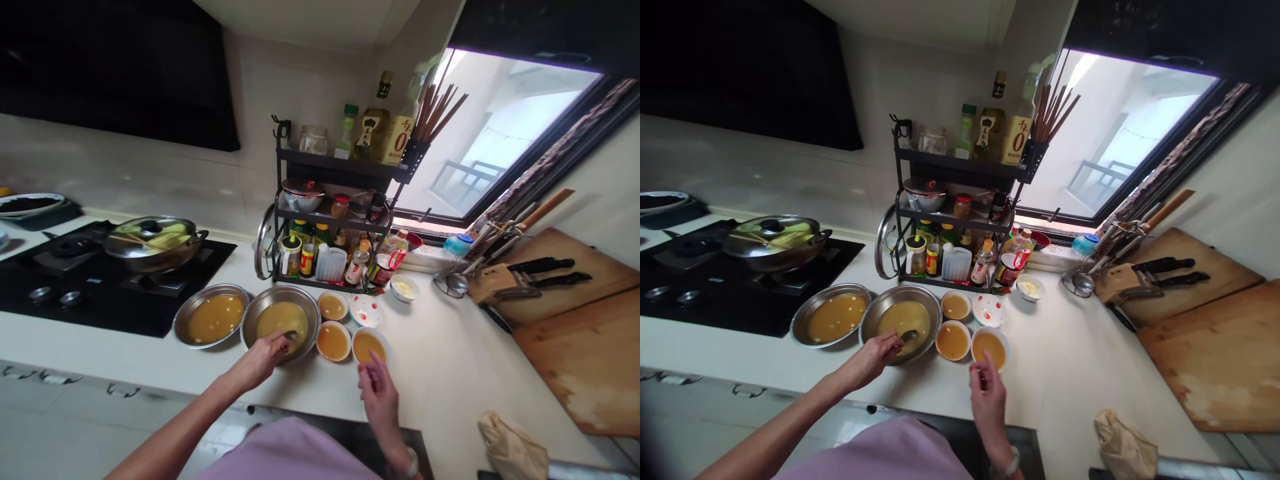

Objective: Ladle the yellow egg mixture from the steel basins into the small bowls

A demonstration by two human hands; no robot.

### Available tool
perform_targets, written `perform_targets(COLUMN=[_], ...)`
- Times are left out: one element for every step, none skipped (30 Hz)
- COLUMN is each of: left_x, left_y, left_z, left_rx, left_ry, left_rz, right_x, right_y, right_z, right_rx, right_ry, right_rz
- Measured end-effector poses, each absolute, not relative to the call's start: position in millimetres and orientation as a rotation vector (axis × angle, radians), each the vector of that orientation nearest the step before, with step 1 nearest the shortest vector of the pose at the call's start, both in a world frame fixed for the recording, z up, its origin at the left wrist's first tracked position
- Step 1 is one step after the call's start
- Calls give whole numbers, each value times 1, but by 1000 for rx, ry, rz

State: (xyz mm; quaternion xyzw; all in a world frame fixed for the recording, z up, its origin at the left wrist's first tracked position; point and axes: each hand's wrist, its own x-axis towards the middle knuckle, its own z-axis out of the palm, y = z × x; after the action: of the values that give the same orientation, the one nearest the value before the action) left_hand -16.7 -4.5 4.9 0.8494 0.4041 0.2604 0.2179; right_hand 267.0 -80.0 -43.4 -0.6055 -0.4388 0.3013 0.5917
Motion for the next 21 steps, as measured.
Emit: perform_targets(left_x=[-13, -9, -5, -1, 2, 6, 9, 12, 14, 16, 17, 18, 18, 18, 17, 17, 17, 16, 15, 14, 11], left_y=[-4, -4, -3, -2, 0, 1, 2, 3, 4, 4, 3, 3, 2, 1, -1, -2, -4, -5, -7, -8, -9], left_z=[4, 5, 6, 7, 9, 12, 14, 15, 16, 15, 14, 11, 7, 3, -1, -4, -6, -7, -7, -7, -7], left_rx=[2358, 2362, 2364, 2365, 2363, 2360, 2354, 2345, 2334, 2318, 2298, 2277, 2254, 2233, 2214, 2198, 2182, 2158, 2120, 2064, 1988], left_ry=[1111, 1108, 1105, 1097, 1082, 1060, 1036, 1010, 983, 965, 963, 973, 994, 1017, 1043, 1064, 1076, 1086, 1090, 1089, 1092], left_rz=[708, 694, 679, 664, 654, 647, 645, 645, 645, 648, 654, 664, 684, 712, 746, 780, 810, 836, 852, 862, 875], right_x=[252, 238, 225, 213, 203, 195, 189, 185, 182, 181, 180, 180, 180, 180, 180, 180, 179, 178, 176, 175, 174], right_y=[-80, -80, -79, -77, -75, -72, -69, -65, -61, -57, -54, -51, -49, -48, -47, -47, -47, -47, -48, -48, -49], right_z=[-35, -27, -21, -16, -12, -9, -6, -5, -5, -5, -6, -8, -10, -13, -15, -17, -18, -19, -18, -17, -15], right_rx=[-1345, -1287, -1223, -1173, -1132, -1116, -1108, -1103, -1100, -1097, -1093, -1089, -1086, -1086, -1086, -1089, -1094, -1108, -1126, -1145, -1163], right_ry=[-1161, -1295, -1417, -1508, -1579, -1625, -1667, -1707, -1750, -1796, -1838, -1874, -1905, -1932, -1958, -1986, -2016, -2048, -2080, -2111, -2142], right_rz=[726, 747, 767, 768, 768, 767, 755, 745, 729, 707, 677, 643, 607, 570, 531, 495, 454, 410, 366, 325, 289])
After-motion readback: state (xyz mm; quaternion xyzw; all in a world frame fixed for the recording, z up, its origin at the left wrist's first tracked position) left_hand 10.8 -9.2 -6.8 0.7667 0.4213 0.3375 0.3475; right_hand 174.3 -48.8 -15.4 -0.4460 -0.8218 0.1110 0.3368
